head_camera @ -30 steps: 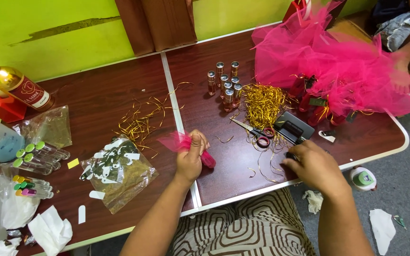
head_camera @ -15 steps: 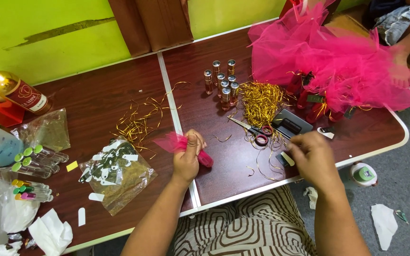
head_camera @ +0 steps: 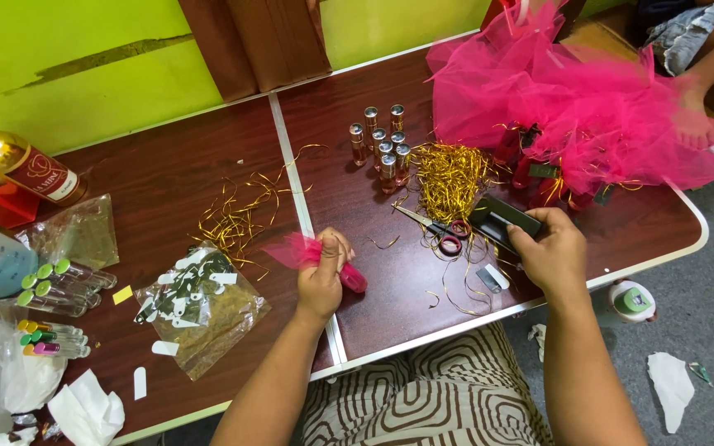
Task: The person wraps a small cylindrical container with pink tulle fabric, gathers the fabric at the top, and secures it with a gold twist tie. They then use scissors to trim the excess tie and adjust the wrapped item.
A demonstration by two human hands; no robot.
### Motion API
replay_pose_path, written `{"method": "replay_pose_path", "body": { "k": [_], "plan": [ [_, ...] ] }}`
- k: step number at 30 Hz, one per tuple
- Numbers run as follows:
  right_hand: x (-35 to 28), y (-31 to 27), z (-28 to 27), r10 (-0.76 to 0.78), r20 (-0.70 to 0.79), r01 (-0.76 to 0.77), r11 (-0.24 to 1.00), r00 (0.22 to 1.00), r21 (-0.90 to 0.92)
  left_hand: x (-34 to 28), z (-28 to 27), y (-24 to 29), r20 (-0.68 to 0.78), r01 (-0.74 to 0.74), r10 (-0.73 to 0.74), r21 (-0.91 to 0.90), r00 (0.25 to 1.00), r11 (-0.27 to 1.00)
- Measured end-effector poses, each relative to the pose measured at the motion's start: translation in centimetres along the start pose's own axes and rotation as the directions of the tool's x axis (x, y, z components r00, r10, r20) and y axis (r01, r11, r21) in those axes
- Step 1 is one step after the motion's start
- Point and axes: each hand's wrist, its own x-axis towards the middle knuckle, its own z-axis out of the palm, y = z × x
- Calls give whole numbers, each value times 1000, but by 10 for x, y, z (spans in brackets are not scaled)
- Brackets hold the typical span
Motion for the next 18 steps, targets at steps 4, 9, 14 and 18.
{"method": "replay_pose_path", "body": {
  "k": [4,9,14,18],
  "plan": [
    [-20,-19,-31,-77,-78,77,997,994,-9,1,3,17,1,7,-7,-10,1000,1000],
    [-37,-16,-78,-180,-208,207,972,961,114,0,12,38,25,103,-104,52,994,993],
    [-25,23,-108,-148,-286,183,978,947,100,0,12,38,16,117,-118,62,993,991],
    [-8,56,-116,-5,-302,38,994,953,104,0,10,35,22,105,-107,76,994,992]
  ]
}}
